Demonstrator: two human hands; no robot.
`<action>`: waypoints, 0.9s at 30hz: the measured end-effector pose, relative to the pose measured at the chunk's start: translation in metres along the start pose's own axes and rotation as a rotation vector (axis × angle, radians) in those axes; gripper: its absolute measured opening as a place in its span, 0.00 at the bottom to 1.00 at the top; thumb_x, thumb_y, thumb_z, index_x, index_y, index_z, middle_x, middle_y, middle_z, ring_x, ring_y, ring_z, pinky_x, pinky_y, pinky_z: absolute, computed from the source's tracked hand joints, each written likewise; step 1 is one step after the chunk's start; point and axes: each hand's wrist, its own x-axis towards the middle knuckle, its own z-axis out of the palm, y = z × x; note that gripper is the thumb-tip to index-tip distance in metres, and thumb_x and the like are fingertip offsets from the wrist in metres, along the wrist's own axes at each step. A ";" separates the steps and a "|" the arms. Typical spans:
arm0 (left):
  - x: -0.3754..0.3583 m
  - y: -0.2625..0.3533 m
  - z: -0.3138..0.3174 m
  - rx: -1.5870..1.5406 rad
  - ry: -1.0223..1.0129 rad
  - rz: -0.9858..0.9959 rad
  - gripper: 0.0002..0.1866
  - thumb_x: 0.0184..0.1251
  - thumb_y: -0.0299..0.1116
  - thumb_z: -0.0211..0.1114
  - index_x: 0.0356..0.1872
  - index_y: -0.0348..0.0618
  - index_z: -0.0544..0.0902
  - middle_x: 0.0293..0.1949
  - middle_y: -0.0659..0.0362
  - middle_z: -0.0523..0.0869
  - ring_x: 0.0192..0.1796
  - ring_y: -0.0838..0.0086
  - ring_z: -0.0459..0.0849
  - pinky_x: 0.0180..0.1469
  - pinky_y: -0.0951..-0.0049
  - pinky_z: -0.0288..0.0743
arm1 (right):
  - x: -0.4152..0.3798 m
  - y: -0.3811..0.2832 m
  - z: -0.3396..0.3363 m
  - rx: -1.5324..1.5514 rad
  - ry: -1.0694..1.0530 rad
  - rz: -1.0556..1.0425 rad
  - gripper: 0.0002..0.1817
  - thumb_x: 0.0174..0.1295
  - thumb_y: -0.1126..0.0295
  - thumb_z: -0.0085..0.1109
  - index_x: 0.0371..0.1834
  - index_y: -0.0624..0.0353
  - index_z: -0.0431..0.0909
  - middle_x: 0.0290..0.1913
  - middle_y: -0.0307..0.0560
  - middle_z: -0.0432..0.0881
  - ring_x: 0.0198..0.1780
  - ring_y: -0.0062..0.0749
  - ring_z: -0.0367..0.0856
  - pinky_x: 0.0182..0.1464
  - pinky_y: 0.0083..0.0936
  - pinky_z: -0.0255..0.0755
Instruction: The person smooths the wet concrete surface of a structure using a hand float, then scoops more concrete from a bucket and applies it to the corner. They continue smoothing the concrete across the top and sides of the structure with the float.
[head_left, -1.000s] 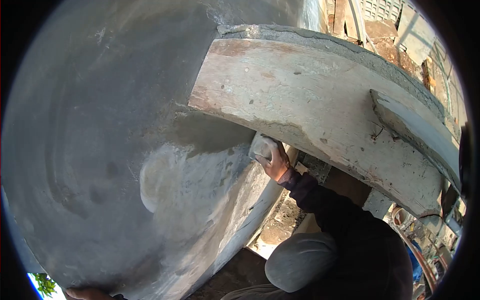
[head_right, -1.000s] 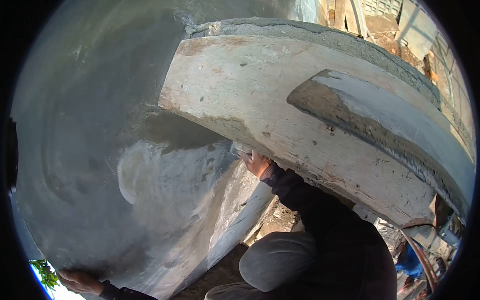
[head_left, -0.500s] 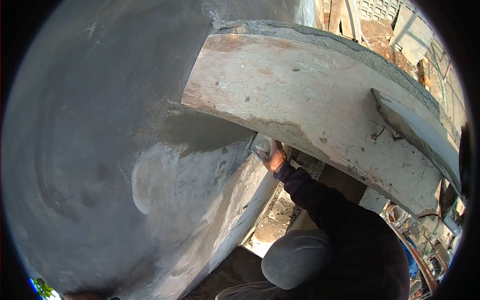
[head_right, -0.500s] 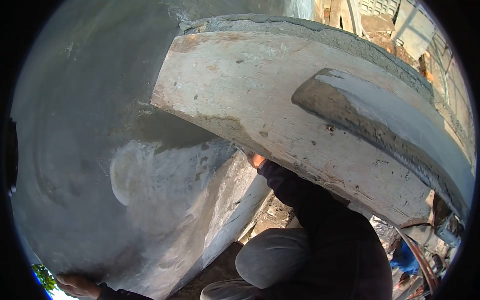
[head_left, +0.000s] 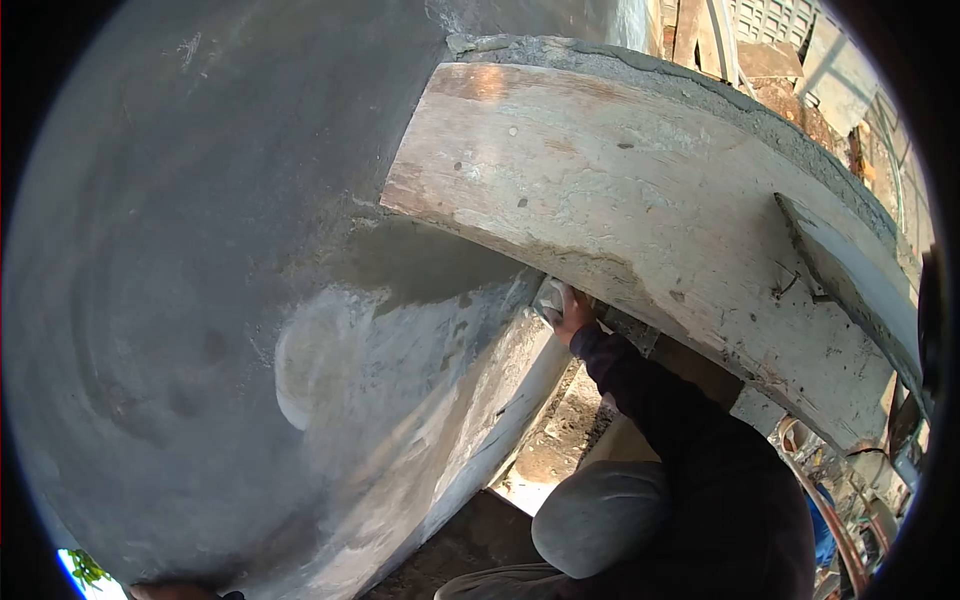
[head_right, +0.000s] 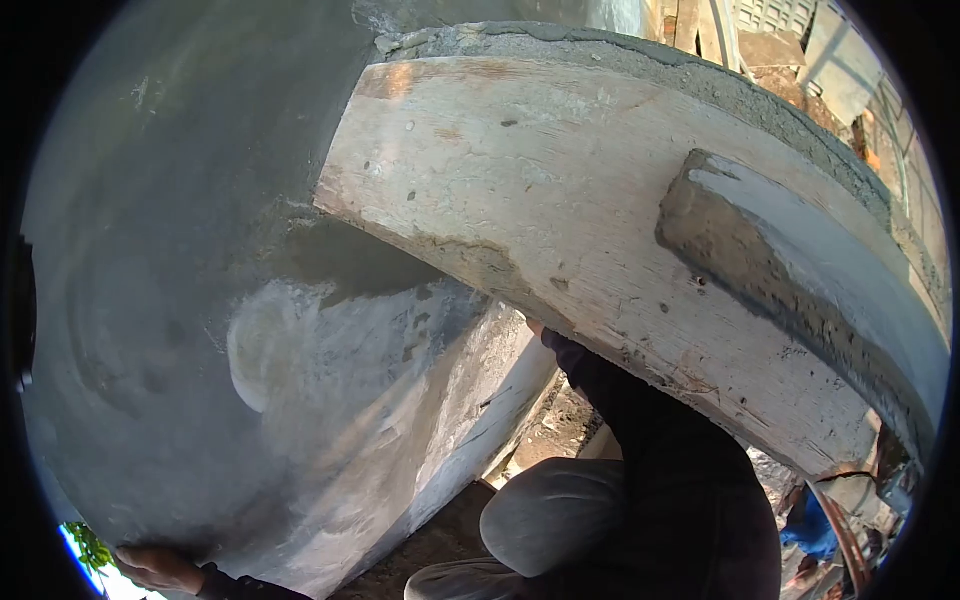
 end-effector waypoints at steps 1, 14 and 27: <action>-0.001 0.001 0.000 -0.019 0.001 -0.003 0.29 0.73 0.51 0.39 0.53 0.34 0.75 0.52 0.40 0.75 0.54 0.48 0.72 0.58 0.48 0.62 | 0.003 -0.007 0.002 0.144 0.022 -0.013 0.31 0.50 0.73 0.66 0.58 0.61 0.64 0.58 0.60 0.71 0.58 0.53 0.71 0.61 0.40 0.64; -0.003 0.006 -0.001 -0.033 -0.008 0.045 0.31 0.73 0.53 0.37 0.50 0.29 0.74 0.50 0.37 0.74 0.52 0.48 0.72 0.57 0.49 0.62 | 0.116 -0.170 -0.120 0.374 0.328 -0.438 0.34 0.48 0.75 0.69 0.59 0.61 0.62 0.55 0.66 0.70 0.53 0.59 0.74 0.55 0.47 0.67; -0.004 0.010 -0.001 -0.010 -0.012 0.016 0.31 0.74 0.51 0.36 0.51 0.28 0.73 0.52 0.36 0.73 0.53 0.47 0.71 0.58 0.46 0.62 | -0.043 0.089 0.091 0.432 -0.034 0.584 0.28 0.55 0.59 0.65 0.54 0.65 0.70 0.52 0.53 0.76 0.53 0.44 0.75 0.55 0.38 0.69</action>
